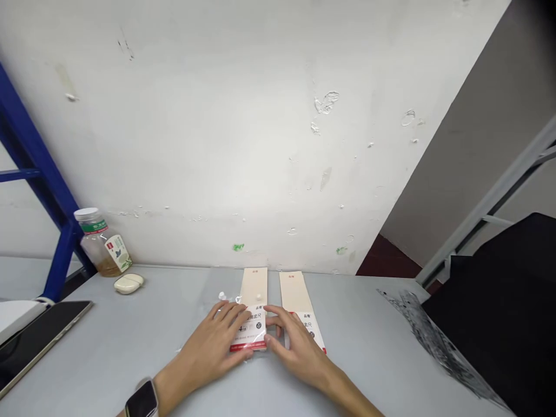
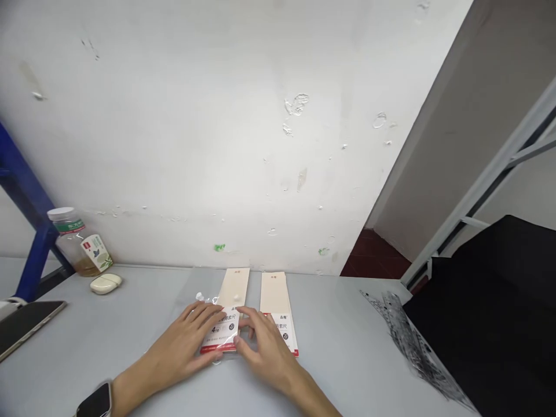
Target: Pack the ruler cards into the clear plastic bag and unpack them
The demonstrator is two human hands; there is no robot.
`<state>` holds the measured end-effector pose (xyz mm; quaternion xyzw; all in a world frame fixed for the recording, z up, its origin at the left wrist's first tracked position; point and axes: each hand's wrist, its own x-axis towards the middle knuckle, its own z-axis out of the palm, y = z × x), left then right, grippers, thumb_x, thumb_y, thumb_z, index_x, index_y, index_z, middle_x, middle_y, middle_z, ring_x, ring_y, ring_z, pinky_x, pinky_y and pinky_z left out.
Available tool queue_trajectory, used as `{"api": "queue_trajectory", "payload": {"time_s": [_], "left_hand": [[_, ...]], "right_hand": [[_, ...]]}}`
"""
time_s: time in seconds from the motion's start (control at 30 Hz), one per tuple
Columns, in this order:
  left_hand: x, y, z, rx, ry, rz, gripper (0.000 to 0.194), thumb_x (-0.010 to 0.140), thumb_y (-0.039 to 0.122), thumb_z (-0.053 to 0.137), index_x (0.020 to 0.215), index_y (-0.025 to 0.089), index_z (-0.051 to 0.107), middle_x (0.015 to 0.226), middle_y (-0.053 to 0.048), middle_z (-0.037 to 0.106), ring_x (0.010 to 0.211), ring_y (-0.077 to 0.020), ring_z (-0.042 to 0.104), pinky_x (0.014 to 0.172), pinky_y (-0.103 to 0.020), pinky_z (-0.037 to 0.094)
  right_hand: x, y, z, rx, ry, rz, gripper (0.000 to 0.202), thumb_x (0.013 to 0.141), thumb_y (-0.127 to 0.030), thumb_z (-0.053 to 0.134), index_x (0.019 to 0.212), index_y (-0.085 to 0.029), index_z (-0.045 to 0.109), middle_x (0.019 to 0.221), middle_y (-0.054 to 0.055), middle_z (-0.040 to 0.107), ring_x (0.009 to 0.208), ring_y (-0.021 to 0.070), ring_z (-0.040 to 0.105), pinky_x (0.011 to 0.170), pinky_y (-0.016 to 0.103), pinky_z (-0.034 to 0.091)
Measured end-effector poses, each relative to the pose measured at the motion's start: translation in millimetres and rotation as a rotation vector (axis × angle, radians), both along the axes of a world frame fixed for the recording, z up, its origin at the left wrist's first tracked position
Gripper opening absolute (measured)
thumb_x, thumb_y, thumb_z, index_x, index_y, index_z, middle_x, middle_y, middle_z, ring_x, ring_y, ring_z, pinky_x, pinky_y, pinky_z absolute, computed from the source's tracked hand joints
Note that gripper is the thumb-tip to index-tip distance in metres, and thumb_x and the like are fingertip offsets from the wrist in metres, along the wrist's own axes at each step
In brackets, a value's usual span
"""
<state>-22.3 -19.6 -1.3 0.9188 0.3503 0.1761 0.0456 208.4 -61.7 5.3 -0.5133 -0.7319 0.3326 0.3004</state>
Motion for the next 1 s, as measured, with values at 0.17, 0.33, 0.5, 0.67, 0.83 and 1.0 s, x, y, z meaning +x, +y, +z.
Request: {"api": "queue_trajectory", "payload": {"time_s": [0.17, 0.33, 0.5, 0.67, 0.83, 1.0], "left_hand": [[-3, 2, 4.9, -0.014, -0.014, -0.021, 0.052, 0.089, 0.053, 0.055, 0.132, 0.025, 0.050, 0.131, -0.008, 0.058, 0.120, -0.0298, 0.051, 0.108, -0.048, 0.033], [-7, 4, 11.5, -0.127, -0.185, 0.061, 0.042, 0.092, 0.045, 0.052, 0.130, 0.027, 0.053, 0.131, -0.007, 0.058, 0.123, -0.0303, 0.048, 0.107, -0.048, 0.035], [0, 5, 9.0, -0.640, -0.690, 0.112, 0.027, 0.093, 0.046, 0.049, 0.109, 0.025, 0.057, 0.108, -0.006, 0.068, 0.103, -0.0249, 0.061, 0.090, -0.039, 0.048], [6, 6, 2.9, -0.943, -0.960, 0.151, 0.034, 0.081, 0.051, 0.067, 0.095, 0.023, 0.053, 0.071, 0.002, 0.064, 0.069, -0.0191, 0.063, 0.063, -0.028, 0.045], [10, 0, -1.3, -0.981, -0.884, 0.093, 0.032, 0.083, 0.049, 0.065, 0.097, 0.022, 0.054, 0.060, 0.005, 0.056, 0.062, -0.0156, 0.056, 0.061, -0.026, 0.038], [13, -2, -0.8, -0.993, -0.885, 0.093, 0.033, 0.083, 0.050, 0.064, 0.098, 0.022, 0.053, 0.060, 0.006, 0.055, 0.062, -0.0157, 0.055, 0.061, -0.026, 0.038]], "right_hand": [[4, -2, 5.2, -0.024, 0.050, 0.110, 0.033, 0.091, -0.039, 0.056, 0.122, -0.034, 0.064, 0.126, 0.004, 0.061, 0.120, 0.0247, 0.053, 0.114, 0.049, 0.026], [25, 0, 15.3, -0.179, 0.225, 0.066, 0.040, 0.090, -0.049, 0.054, 0.124, -0.031, 0.064, 0.134, 0.007, 0.055, 0.126, 0.0270, 0.048, 0.107, 0.046, 0.038], [36, 2, 19.3, -0.269, 0.418, 0.171, 0.038, 0.088, -0.052, 0.058, 0.115, -0.028, 0.070, 0.127, 0.008, 0.059, 0.119, 0.0271, 0.052, 0.101, 0.041, 0.040], [23, -3, 8.1, -0.322, 0.546, 0.130, 0.028, 0.086, -0.049, 0.063, 0.099, -0.025, 0.064, 0.093, 0.001, 0.066, 0.082, 0.0163, 0.056, 0.073, 0.028, 0.043], [16, -2, -3.3, -0.380, 0.617, 0.029, 0.030, 0.086, -0.051, 0.062, 0.093, -0.023, 0.053, 0.066, -0.006, 0.052, 0.058, 0.0094, 0.039, 0.056, 0.023, 0.031], [17, 0, -3.8, -0.349, 0.542, 0.026, 0.032, 0.087, -0.050, 0.061, 0.083, -0.018, 0.059, 0.070, -0.003, 0.051, 0.065, 0.0114, 0.043, 0.059, 0.024, 0.032]]}}
